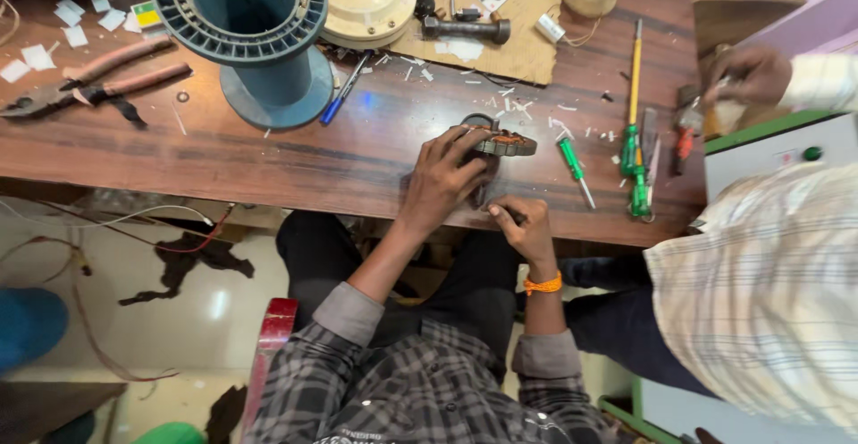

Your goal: The person works on an electric motor armature at a workbench, holding the round motor part and fitting components into it by hand, occasionally using a screwdriver to work on the assembly. They reposition the motor part repeatedly while adjusting its parts.

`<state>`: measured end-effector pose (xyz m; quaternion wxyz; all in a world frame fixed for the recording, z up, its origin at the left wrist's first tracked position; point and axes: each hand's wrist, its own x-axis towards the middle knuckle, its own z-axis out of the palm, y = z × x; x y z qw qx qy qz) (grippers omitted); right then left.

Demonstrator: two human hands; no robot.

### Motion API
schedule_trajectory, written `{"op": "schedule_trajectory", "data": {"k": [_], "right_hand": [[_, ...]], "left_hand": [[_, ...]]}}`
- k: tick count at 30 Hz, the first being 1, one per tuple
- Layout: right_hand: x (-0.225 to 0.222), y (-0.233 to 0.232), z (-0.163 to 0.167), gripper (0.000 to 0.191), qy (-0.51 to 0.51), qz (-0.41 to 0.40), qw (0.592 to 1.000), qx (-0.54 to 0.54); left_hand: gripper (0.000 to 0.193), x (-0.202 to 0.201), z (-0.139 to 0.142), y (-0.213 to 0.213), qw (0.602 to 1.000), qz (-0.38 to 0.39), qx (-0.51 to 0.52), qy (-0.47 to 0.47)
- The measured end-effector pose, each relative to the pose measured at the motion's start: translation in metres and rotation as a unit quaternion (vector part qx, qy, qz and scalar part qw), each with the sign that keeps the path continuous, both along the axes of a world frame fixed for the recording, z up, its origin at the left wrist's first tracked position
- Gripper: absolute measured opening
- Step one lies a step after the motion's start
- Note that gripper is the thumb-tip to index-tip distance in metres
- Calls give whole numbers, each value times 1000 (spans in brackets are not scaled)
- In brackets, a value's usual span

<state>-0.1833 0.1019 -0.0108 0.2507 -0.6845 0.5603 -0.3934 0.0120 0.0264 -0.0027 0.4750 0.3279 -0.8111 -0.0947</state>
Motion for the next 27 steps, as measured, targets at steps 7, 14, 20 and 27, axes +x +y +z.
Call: {"op": "schedule_trajectory", "data": {"k": [7,14,20,27], "right_hand": [[-4,-4,0,23,-169,-53,984,-7],[-8,-9,-2,21,-213,-41,976,-1],[-18,1,-21,20,-196,-23,980,-8],[-15,4,-3,12,-80,21,996,-43]], "left_hand": [[18,-3,4,2,1000,4,-10,21],[21,-4,3,2,1000,6,-2,-9],[19,-5,-13,3,999,22,-26,-27],[25,-2,-15,12,999,39,-3,-25]]}}
